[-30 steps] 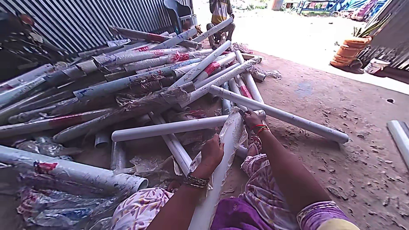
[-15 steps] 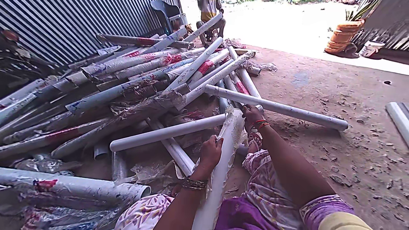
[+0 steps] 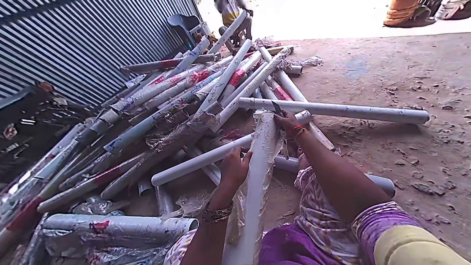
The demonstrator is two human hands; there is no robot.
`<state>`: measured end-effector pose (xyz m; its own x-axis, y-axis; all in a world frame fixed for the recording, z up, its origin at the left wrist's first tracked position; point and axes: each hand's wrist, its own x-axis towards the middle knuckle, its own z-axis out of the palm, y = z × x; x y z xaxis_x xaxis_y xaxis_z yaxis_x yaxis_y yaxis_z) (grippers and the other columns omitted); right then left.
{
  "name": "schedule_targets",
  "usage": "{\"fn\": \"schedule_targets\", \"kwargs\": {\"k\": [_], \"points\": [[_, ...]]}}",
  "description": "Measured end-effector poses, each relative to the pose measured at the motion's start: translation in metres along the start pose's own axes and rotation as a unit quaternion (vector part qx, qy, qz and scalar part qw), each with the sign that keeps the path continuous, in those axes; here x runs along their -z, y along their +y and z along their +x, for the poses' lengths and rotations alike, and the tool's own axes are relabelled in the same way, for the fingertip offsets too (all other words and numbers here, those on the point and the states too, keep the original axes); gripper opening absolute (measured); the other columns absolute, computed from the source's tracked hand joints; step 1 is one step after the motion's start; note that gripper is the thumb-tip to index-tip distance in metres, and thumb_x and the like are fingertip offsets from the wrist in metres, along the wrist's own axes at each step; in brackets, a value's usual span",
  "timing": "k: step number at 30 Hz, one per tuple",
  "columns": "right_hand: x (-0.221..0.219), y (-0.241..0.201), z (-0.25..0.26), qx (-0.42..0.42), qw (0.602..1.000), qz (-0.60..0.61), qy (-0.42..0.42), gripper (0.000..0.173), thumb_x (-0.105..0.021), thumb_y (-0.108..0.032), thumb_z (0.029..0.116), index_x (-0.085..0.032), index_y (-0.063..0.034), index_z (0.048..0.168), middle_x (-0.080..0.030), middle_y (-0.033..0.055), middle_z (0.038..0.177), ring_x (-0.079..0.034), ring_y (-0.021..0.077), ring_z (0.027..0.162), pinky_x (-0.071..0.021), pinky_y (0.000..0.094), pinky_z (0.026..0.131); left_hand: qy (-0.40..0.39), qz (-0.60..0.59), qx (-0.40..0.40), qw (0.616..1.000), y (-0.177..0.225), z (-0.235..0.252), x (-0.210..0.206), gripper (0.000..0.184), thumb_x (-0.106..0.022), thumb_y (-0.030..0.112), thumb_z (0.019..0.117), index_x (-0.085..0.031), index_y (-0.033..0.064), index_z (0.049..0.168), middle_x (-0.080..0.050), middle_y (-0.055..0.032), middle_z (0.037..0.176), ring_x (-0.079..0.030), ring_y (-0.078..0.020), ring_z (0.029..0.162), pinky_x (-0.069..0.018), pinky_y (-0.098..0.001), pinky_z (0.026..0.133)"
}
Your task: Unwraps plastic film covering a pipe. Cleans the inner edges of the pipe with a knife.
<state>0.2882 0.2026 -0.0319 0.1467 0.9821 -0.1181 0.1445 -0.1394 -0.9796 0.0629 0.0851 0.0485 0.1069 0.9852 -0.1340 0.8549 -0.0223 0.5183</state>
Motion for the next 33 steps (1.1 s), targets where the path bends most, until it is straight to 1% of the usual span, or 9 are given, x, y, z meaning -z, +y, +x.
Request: {"fn": "schedule_targets", "kwargs": {"k": [4, 11, 14, 17, 22, 27, 29, 31, 33], "points": [[-0.003, -0.014, -0.010, 0.081, 0.996, 0.017, 0.023, 0.024, -0.060, -0.024, 0.1053, -0.062, -0.0010, 0.110, -0.057, 0.0101, 0.077, -0.050, 0.0166, 0.061, -0.0434, 0.0364, 0.059, -0.011, 0.057, -0.012, 0.998, 0.024, 0.028, 0.009, 0.045, -0.052, 0.032, 0.1089, -0.060, -0.0055, 0.134, -0.058, -0.0271, 0.135, -0.056, -0.0390, 0.127, -0.0419, -0.0504, 0.111], [0.004, -0.016, -0.012, 0.159, 0.986, 0.023, 0.036, 0.022, -0.062, -0.025, 0.1035, -0.060, -0.0029, 0.106, -0.055, 0.0087, 0.073, -0.050, 0.0178, 0.060, -0.0427, 0.0390, 0.058, -0.030, 0.129, -0.010, 0.991, 0.056, 0.054, 0.012, 0.052, -0.051, 0.040, 0.1085, -0.056, -0.0046, 0.135, -0.060, -0.0273, 0.130, -0.060, -0.0420, 0.122, -0.0457, -0.0595, 0.103], [0.005, -0.015, -0.008, 0.158, 0.987, 0.020, 0.028, 0.023, -0.063, -0.021, 0.1031, -0.062, 0.0011, 0.110, -0.058, 0.0132, 0.078, -0.054, 0.0217, 0.064, -0.0456, 0.0432, 0.062, -0.078, 0.148, -0.053, 0.984, 0.053, 0.073, 0.012, 0.043, -0.047, 0.034, 0.1108, -0.058, -0.0065, 0.123, -0.065, -0.0275, 0.112, -0.063, -0.0427, 0.111, -0.0472, -0.0609, 0.097], [0.002, -0.007, -0.001, 0.149, 0.988, 0.037, 0.021, 0.020, -0.065, -0.020, 0.1015, -0.060, -0.0006, 0.102, -0.054, 0.0101, 0.072, -0.051, 0.0187, 0.059, -0.0434, 0.0398, 0.058, -0.111, 0.141, -0.084, 0.980, 0.048, 0.085, 0.011, 0.037, -0.042, 0.026, 0.1128, -0.061, -0.0059, 0.110, -0.064, -0.0249, 0.098, -0.064, -0.0401, 0.101, -0.0481, -0.0582, 0.091], [0.005, -0.013, 0.005, 0.149, 0.988, 0.028, 0.014, 0.021, -0.071, -0.019, 0.0973, -0.062, 0.0007, 0.098, -0.057, 0.0124, 0.074, -0.054, 0.0233, 0.064, -0.0444, 0.0467, 0.063, 0.023, 0.090, -0.032, 0.995, 0.042, 0.080, -0.004, 0.037, -0.040, 0.022, 0.1128, -0.064, -0.0068, 0.107, -0.067, -0.0241, 0.096, -0.066, -0.0367, 0.099, -0.0493, -0.0529, 0.092], [0.004, -0.016, 0.001, 0.155, 0.988, -0.014, 0.013, 0.026, -0.075, -0.022, 0.0949, -0.064, 0.0016, 0.099, -0.060, 0.0170, 0.078, -0.057, 0.0304, 0.070, -0.0443, 0.0536, 0.065, 0.078, -0.006, 0.073, 0.994, 0.032, 0.084, -0.016, 0.037, -0.041, 0.021, 0.1129, -0.062, -0.0092, 0.105, -0.064, -0.0242, 0.099, -0.063, -0.0337, 0.100, -0.0478, -0.0492, 0.094], [0.004, -0.016, 0.000, 0.153, 0.988, -0.014, 0.016, 0.025, -0.076, -0.020, 0.0940, -0.065, 0.0023, 0.098, -0.061, 0.0172, 0.079, -0.058, 0.0301, 0.072, -0.0453, 0.0533, 0.068, 0.083, -0.066, 0.085, 0.991, 0.026, 0.088, -0.019, 0.036, -0.042, 0.020, 0.1125, -0.060, -0.0087, 0.102, -0.060, -0.0204, 0.094, -0.059, -0.0290, 0.092, -0.0467, -0.0458, 0.089], [0.006, -0.017, -0.001, 0.151, 0.988, -0.004, 0.016, 0.024, -0.076, -0.018, 0.0938, -0.065, 0.0030, 0.098, -0.061, 0.0170, 0.079, -0.058, 0.0289, 0.072, -0.0457, 0.0523, 0.069, 0.054, -0.145, 0.083, 0.984, 0.023, 0.090, -0.017, 0.034, -0.040, 0.020, 0.1130, -0.060, -0.0080, 0.109, -0.059, -0.0166, 0.095, -0.057, -0.0219, 0.089, -0.0467, -0.0389, 0.086], [0.009, -0.019, 0.000, 0.153, 0.988, 0.004, 0.020, 0.022, -0.075, -0.016, 0.0940, -0.064, 0.0032, 0.098, -0.060, 0.0154, 0.078, -0.057, 0.0259, 0.070, -0.0459, 0.0493, 0.068, -0.010, -0.176, 0.065, 0.982, 0.026, 0.089, -0.007, 0.041, -0.031, 0.021, 0.1146, -0.056, -0.0086, 0.127, -0.060, -0.0202, 0.110, -0.059, -0.0220, 0.100, -0.0471, -0.0380, 0.093]]}}
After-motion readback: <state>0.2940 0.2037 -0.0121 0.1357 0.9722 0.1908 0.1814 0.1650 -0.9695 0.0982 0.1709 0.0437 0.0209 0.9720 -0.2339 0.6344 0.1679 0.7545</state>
